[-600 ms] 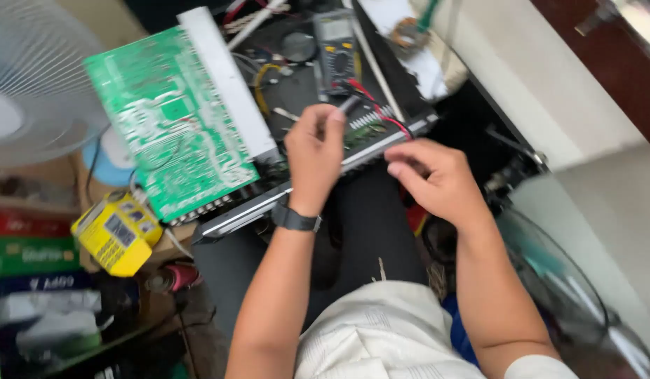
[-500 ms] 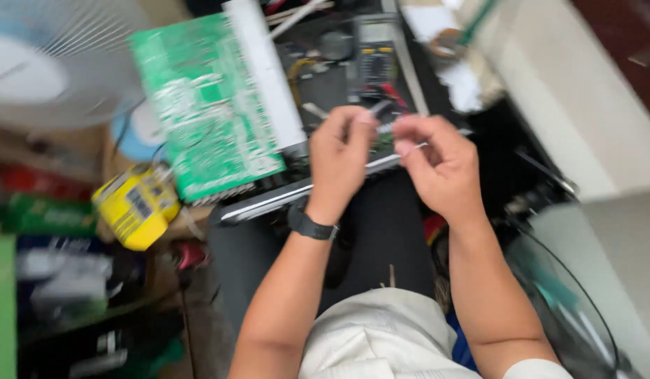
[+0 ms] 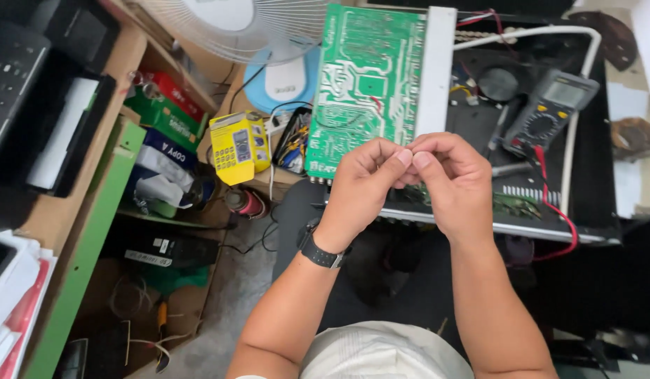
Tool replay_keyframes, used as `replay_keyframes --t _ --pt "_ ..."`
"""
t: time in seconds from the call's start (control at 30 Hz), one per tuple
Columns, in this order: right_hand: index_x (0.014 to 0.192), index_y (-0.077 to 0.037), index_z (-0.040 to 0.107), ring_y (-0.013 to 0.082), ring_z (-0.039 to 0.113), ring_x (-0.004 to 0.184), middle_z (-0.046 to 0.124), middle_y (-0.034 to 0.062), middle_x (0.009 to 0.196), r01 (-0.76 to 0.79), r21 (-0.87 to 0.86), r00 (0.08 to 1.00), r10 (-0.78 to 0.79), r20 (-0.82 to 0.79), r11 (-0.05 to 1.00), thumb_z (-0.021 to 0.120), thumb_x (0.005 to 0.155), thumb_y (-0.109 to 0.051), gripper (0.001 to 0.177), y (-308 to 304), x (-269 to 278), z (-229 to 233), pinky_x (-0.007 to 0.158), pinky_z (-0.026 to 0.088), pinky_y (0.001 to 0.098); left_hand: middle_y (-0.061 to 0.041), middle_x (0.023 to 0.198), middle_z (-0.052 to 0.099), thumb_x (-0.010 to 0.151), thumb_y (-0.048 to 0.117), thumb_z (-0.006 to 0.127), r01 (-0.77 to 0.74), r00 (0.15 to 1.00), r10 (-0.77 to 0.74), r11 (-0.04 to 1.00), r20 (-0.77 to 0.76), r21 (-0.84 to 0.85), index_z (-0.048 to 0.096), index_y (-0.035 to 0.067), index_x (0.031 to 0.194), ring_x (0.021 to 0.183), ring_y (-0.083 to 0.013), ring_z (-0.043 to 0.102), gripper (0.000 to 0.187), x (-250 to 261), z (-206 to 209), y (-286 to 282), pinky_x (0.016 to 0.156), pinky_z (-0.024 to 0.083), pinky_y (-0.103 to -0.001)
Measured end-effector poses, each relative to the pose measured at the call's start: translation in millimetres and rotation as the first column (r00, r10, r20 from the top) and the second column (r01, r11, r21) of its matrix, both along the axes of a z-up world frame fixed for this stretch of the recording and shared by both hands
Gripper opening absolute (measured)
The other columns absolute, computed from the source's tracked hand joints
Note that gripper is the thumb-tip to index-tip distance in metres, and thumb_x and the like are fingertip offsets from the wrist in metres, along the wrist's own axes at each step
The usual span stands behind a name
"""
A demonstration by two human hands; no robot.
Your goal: The person holds a green circuit board and uses a metal tool to scrape or clean the surface of the board. They flip the board over to work on both sides, focusing on the solder points and component areas.
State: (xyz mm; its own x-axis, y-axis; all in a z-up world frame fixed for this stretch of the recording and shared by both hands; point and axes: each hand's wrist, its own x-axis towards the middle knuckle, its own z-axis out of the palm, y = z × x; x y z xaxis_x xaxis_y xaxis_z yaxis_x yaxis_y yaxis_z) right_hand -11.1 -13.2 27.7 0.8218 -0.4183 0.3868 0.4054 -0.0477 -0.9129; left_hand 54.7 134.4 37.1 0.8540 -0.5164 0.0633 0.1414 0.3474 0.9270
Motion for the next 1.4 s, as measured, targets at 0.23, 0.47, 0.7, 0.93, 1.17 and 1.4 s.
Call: replay_keyframes --t 0.23,0.47,0.7,0.93,1.17,1.4 --pt "0.118 0.005 0.070 0.0193 0.076 0.096 0.077 0.0227 0.117 -0.037 -0.018 0.998 0.036 -0.050 0.999 0.068 0.120 -0.007 0.012 0 23 11 0.080 0.073 0.0369 -0.004 0.082 0.079 0.114 0.017 0.074 -0.207 0.936 0.158 0.970 0.316 0.128 0.080 0.011 0.103 0.079 -0.0097 0.076 0.014 24 12 23 0.068 0.063 -0.030" --pt "0.117 0.007 0.065 0.0190 0.074 0.087 0.076 0.0241 0.105 0.049 -0.117 0.986 -0.066 -0.152 0.992 0.063 0.121 0.006 0.004 -31 23 10 0.078 0.073 0.0376 -0.013 0.108 0.074 0.108 0.001 0.075 -0.592 0.668 0.327 0.778 0.669 0.210 0.074 0.005 0.125 0.102 -0.0328 0.077 0.018 65 2 64 0.084 0.066 -0.042" --pt "0.121 0.006 0.077 0.0450 0.076 0.129 0.072 0.0268 0.140 0.205 -0.589 0.967 -0.256 -0.002 0.782 0.082 0.119 0.006 0.005 -61 37 -7 0.108 0.062 0.0490 -0.023 0.136 0.079 0.114 0.022 0.076 -0.329 0.920 0.222 0.885 0.322 0.330 0.064 -0.003 0.156 0.124 -0.0345 0.080 0.050 109 -47 71 0.103 0.068 -0.052" --pt "0.117 0.001 0.073 0.0710 0.034 0.166 0.029 0.0414 0.181 0.144 -0.314 0.920 -0.244 -0.306 0.938 0.072 0.116 -0.004 0.005 -23 38 9 0.133 0.036 0.0767 -0.015 0.122 0.082 0.120 0.017 0.065 -0.251 0.961 0.218 0.946 0.172 0.206 0.061 -0.005 0.160 0.110 -0.0174 0.073 0.046 108 -41 61 0.100 0.063 -0.041" --pt "0.117 -0.005 0.079 0.0585 0.042 0.166 0.045 0.0362 0.178 0.094 -0.319 0.932 -0.196 -0.305 0.943 0.075 0.115 -0.007 0.005 -35 50 -21 0.137 0.031 0.0678 -0.023 0.134 0.082 0.125 0.019 0.058 -0.209 0.968 0.183 0.966 0.172 0.152 0.053 -0.006 0.169 0.116 -0.0216 0.080 0.050 113 -53 60 0.102 0.068 -0.045" --pt "0.118 -0.005 0.079 0.0622 0.040 0.166 0.045 0.0403 0.177 0.141 -0.270 0.928 -0.222 -0.299 0.953 0.073 0.116 -0.007 0.006 -24 50 -9 0.135 0.030 0.0711 -0.025 0.131 0.083 0.124 0.014 0.059 -0.183 0.976 0.171 0.980 0.138 0.079 0.048 -0.007 0.171 0.110 -0.0227 0.083 0.053 117 -69 55 0.094 0.071 -0.044"
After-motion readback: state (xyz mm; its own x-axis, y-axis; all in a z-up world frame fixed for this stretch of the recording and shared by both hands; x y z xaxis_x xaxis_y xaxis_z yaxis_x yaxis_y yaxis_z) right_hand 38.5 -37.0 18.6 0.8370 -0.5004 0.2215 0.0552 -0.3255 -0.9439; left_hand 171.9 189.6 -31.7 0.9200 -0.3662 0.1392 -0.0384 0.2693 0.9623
